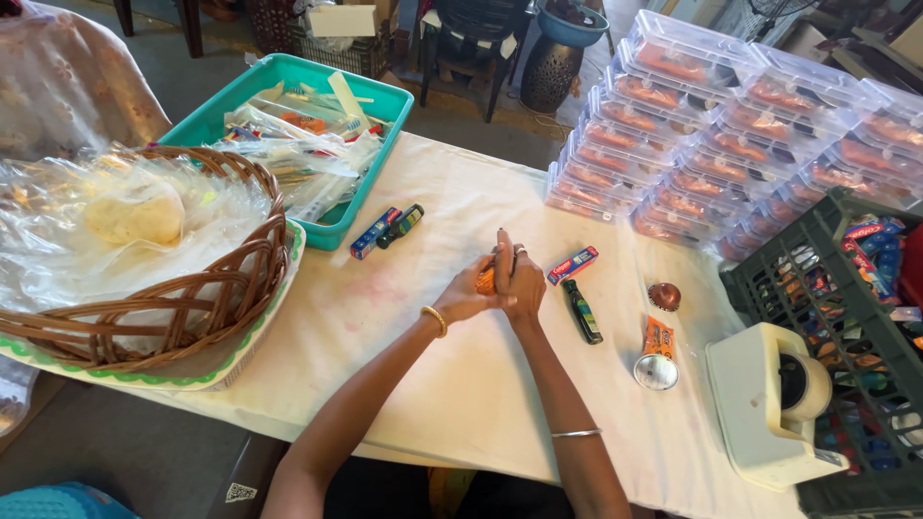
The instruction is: The person wraps several small items, including a blue box, a green box, and an orange packet, in a piece of cloth on a table. They then place the wrapped bundle into a clear plastic bag.
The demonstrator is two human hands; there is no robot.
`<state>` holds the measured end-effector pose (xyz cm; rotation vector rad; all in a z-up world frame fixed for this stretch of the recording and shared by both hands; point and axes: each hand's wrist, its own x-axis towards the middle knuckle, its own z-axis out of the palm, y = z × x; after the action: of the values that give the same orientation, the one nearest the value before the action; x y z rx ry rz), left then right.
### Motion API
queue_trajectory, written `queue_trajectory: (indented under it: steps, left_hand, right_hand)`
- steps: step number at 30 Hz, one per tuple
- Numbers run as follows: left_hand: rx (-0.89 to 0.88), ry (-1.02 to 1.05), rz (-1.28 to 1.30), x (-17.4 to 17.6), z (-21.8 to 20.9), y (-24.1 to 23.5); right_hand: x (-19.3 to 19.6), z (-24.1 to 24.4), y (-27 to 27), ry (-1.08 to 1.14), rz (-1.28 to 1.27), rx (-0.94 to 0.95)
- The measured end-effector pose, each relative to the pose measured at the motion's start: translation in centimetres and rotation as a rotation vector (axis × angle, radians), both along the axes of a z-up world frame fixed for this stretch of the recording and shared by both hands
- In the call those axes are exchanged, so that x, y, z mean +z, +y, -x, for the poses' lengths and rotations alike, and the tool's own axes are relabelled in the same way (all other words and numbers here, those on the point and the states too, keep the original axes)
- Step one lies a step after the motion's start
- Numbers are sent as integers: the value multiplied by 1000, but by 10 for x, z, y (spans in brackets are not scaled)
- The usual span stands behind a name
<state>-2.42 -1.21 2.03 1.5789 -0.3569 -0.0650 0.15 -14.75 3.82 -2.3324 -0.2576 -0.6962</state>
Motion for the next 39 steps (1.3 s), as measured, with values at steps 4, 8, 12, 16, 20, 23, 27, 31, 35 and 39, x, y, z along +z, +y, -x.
queue_trajectory:
  steps: [4,8,12,16,20,23,27,31,35,39]
  left_hand:
    - [119,-484,-208,11,11,1]
    - [159,-541,-412,15,18,2]
    - [327,-859,-944,-21,-4,-3]
    - [371,-663,-503,3,8,0]
    - [50,203,358,-55,-44,-2]
    - [-167,390,884,-98,-70,9]
    - [-3,252,1113,-25,-26,27]
    - [162,311,1013,5,-8,25]
    - [-38,263,816,-36,-30,11]
    - [-233,427,798,-19,-15,11]
  right_hand:
    - [-5,-9,-5,51,-233,42]
    - [2,-9,-11,229,-374,40]
    - [-21,-27,-19,228,-588,127]
    - [-52,-35,-25,15,-691,136]
    - [-20,-5,0,-79,-519,317]
    - [-24,4,21,-159,-214,450]
    - [-16,29,47,-172,1,480]
    - [-3,34,50,-259,84,504]
    - [2,18,31,-287,86,333]
    - [-12,4,18,-126,14,267]
